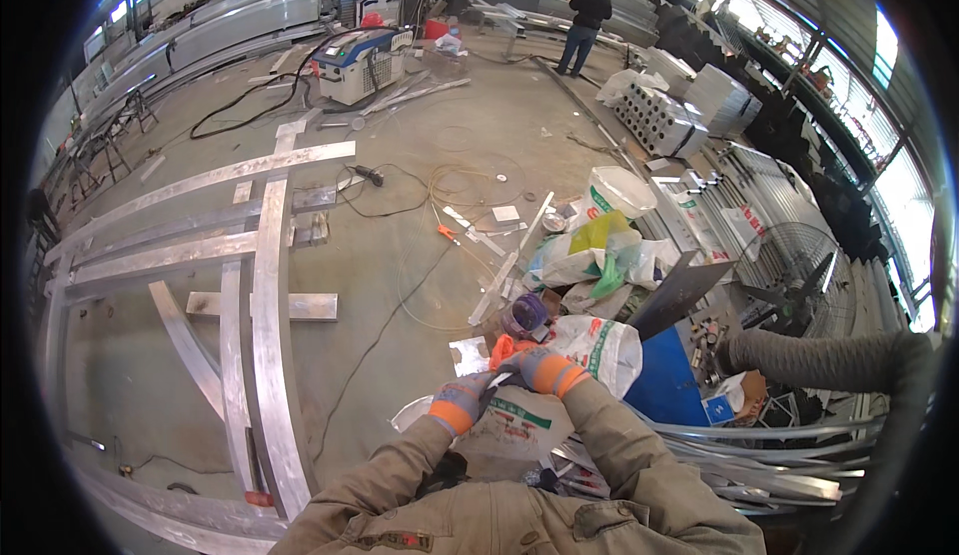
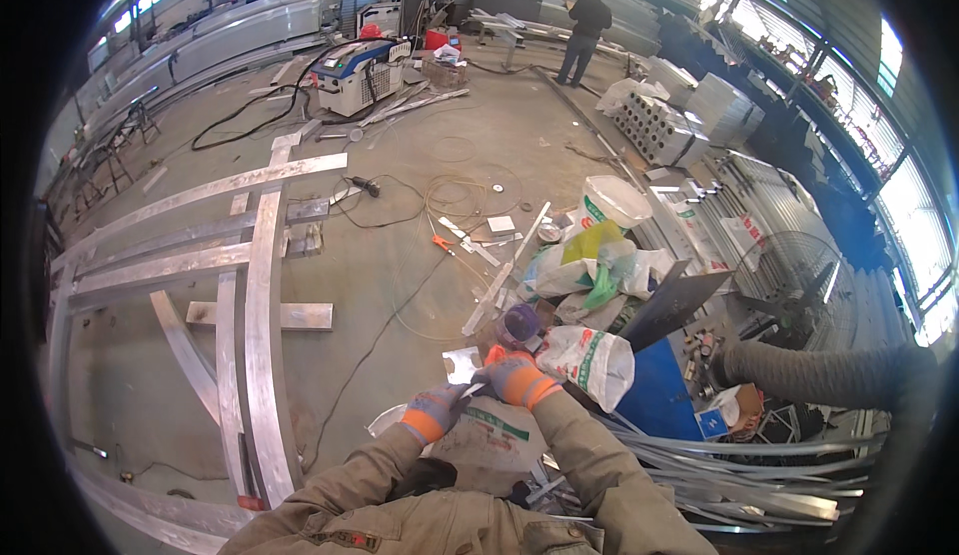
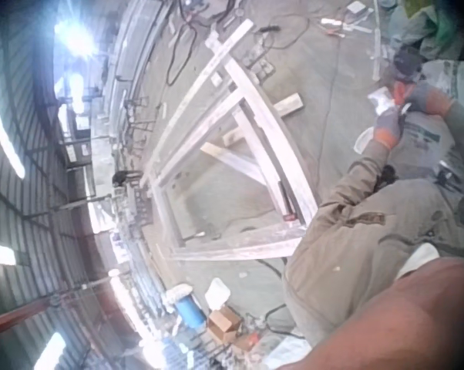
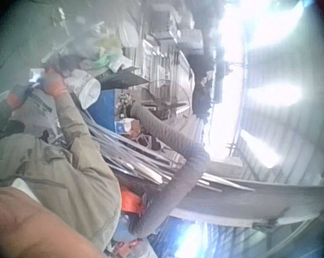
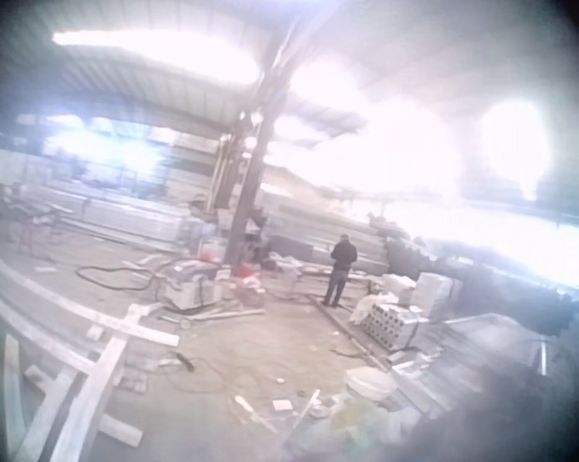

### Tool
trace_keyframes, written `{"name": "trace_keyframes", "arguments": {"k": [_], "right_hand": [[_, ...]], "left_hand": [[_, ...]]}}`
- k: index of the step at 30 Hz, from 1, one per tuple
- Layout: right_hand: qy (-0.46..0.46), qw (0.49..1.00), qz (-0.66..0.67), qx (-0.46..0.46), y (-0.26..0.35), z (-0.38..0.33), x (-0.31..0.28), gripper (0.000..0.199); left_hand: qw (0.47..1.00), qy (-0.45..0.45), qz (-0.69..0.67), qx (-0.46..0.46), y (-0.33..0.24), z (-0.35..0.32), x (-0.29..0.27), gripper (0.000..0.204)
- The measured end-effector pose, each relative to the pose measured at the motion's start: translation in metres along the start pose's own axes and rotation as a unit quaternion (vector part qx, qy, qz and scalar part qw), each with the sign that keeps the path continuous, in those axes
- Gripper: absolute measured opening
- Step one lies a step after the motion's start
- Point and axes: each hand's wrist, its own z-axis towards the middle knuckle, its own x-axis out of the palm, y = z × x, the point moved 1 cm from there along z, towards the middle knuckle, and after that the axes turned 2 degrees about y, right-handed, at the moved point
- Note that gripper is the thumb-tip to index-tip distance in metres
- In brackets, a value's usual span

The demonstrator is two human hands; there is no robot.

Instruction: The person writes on a white sack with a marker, then picks up small metal pieces from the sack and places them into a larger white sack. The person handles the metal pieces one at a time and transfers them between containers.

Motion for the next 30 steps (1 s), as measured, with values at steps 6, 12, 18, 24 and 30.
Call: {"name": "trace_keyframes", "arguments": {"k": [6,12,18,24,30], "right_hand": [[-0.044,0.998,-0.041,0.027,-0.014,0.113,-0.093,0.029],[-0.376,0.922,0.024,-0.09,0.0,0.171,-0.126,0.031],[-0.068,0.923,0.375,0.05,-0.085,0.289,-0.082,0.077],[0.032,0.601,0.786,0.142,-0.178,0.484,-0.151,0.091],[0.043,0.46,0.883,0.089,-0.214,0.597,-0.257,0.068]], "left_hand": [[0.994,-0.08,0.005,-0.069,0.073,0.099,-0.065,0.027],[0.979,-0.144,0.014,-0.142,0.163,0.213,-0.117,0.028],[0.965,-0.207,0.007,-0.158,0.245,0.34,-0.175,0.023],[0.974,-0.149,0.037,-0.164,0.283,0.477,-0.238,0.03],[0.981,0.0,0.032,-0.191,0.301,0.591,-0.295,0.039]]}}
